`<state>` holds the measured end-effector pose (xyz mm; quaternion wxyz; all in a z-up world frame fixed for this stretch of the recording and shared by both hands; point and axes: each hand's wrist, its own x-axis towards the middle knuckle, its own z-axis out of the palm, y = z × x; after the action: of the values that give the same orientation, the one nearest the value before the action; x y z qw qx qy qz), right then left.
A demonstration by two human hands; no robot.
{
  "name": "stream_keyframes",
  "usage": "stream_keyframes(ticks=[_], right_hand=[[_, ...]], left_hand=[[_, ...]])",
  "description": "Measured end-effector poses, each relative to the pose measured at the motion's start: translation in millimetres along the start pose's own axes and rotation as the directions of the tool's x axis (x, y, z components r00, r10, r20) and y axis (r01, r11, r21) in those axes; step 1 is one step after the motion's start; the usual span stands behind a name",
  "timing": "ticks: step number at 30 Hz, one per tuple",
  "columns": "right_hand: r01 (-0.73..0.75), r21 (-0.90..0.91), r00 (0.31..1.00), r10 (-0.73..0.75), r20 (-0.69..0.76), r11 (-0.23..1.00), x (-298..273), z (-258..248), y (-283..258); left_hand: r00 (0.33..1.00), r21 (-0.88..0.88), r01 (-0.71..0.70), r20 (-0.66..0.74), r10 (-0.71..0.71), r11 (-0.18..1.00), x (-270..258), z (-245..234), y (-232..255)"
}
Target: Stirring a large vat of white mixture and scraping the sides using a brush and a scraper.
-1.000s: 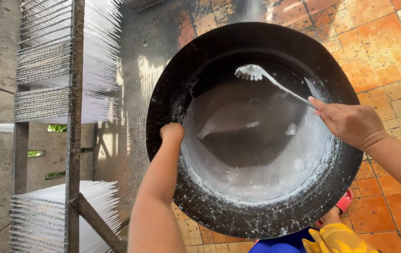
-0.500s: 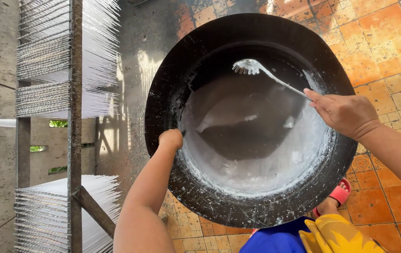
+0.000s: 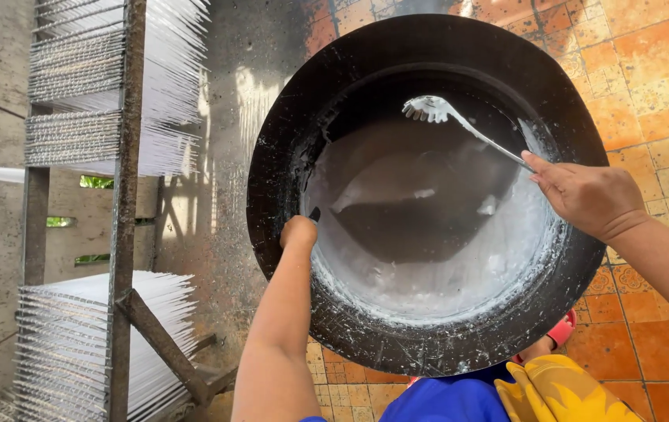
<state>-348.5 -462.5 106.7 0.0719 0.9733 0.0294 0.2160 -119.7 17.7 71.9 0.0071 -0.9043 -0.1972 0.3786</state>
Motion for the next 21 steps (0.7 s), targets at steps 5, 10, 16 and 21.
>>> stream_keyframes(ticks=[5, 10, 16, 21], right_hand=[[0.028, 0.027, 0.999, -0.028, 0.024, 0.999, 0.7, -0.3, 2.6], [0.007, 0.04, 0.998, -0.009, 0.055, 0.999, 1.4, -4.6, 2.6], [0.003, 0.072, 0.999, -0.007, 0.052, 0.997, 0.4, -0.2, 4.8], [0.02, 0.059, 0.999, -0.023, 0.048, 0.998, 0.7, -2.4, 5.6]], left_hand=[[1.0, -0.113, 0.023, -0.019, -0.025, 0.993, 10.6, 17.7, 6.8], [0.999, -0.113, 0.018, -0.03, -0.021, 0.993, 49.3, 42.5, 14.1], [1.0, -0.144, 0.027, -0.001, -0.027, 0.989, 49.7, 50.5, 12.6], [0.998, 0.025, 0.029, 0.059, -0.03, 0.999, 19.2, 15.0, 17.1]])
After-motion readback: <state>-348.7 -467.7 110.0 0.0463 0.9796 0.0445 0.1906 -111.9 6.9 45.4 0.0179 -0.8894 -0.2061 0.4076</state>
